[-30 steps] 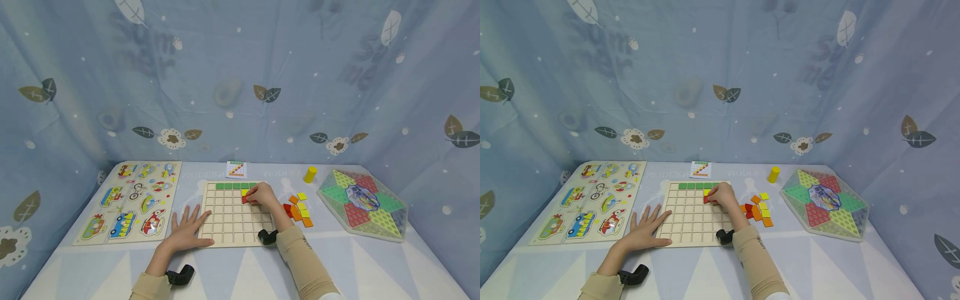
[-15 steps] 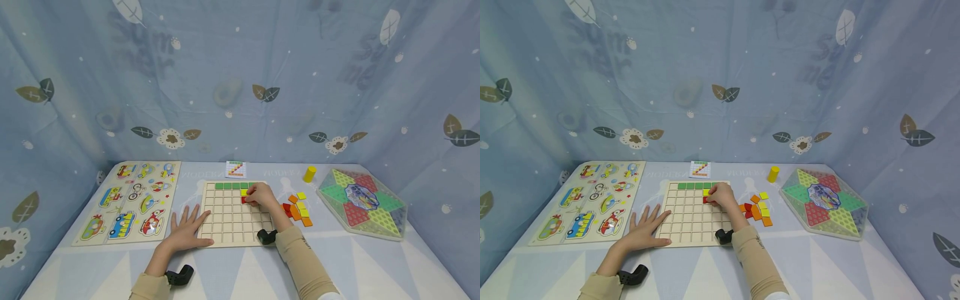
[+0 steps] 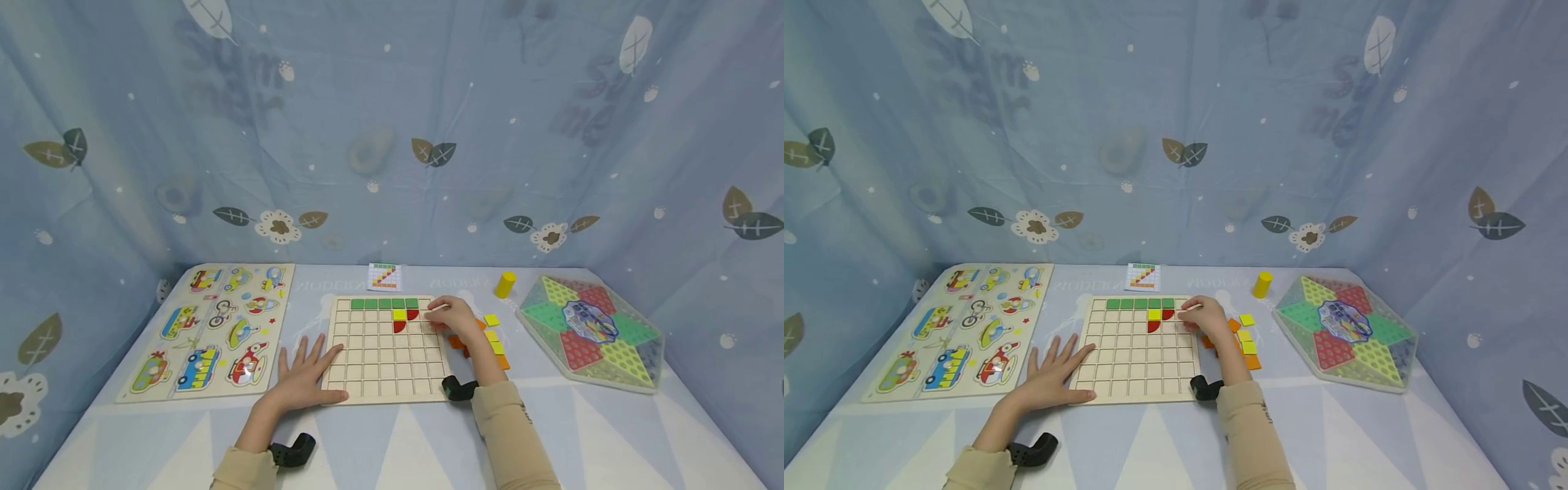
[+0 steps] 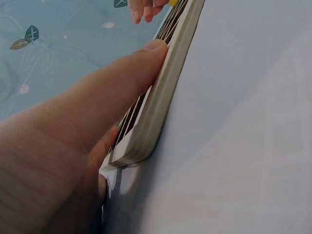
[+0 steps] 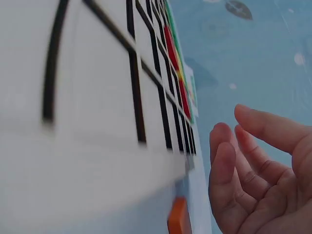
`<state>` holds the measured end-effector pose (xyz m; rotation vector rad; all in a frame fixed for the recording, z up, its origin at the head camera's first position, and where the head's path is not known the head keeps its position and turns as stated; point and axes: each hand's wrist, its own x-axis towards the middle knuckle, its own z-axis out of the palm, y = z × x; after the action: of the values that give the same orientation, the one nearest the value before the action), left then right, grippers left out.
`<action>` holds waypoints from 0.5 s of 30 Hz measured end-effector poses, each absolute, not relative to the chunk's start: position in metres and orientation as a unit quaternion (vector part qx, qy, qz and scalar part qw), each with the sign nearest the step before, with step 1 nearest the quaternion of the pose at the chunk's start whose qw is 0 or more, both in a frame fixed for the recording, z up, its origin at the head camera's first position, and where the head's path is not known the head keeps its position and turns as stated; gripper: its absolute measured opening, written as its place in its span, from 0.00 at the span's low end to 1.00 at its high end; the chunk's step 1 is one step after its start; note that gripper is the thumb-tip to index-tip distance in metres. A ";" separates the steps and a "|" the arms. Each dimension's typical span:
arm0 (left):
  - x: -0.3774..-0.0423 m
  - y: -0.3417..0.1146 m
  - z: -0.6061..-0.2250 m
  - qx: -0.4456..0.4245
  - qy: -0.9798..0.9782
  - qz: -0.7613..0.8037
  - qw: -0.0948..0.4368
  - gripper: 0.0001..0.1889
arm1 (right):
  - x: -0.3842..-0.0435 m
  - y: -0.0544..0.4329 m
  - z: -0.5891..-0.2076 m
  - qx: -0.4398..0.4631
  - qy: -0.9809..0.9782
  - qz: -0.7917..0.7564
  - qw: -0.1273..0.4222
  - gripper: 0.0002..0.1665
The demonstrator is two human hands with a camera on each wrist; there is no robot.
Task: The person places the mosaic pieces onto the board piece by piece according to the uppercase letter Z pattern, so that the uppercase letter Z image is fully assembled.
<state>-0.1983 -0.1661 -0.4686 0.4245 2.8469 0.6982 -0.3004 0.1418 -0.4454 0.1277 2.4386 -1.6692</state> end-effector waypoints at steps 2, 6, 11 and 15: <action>-0.198 -0.166 -0.468 0.142 0.957 0.235 0.090 0.49 | -0.300 0.150 -0.444 0.055 0.821 -0.562 0.083 0.16; -0.198 -0.166 -0.468 0.140 0.957 0.236 0.091 0.49 | -0.299 0.168 -0.443 0.076 0.829 -0.551 0.054 0.16; -0.198 -0.165 -0.468 0.138 0.958 0.234 0.093 0.49 | -0.298 0.190 -0.445 0.097 0.858 -0.504 0.011 0.13; -0.198 -0.165 -0.468 0.138 0.957 0.237 0.091 0.49 | -0.296 0.202 -0.445 0.105 0.882 -0.459 -0.001 0.13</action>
<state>-0.1981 -0.1647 -0.4680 0.4116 2.8455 0.7034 -0.2960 0.2016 -0.4450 0.3293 2.7736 -1.4418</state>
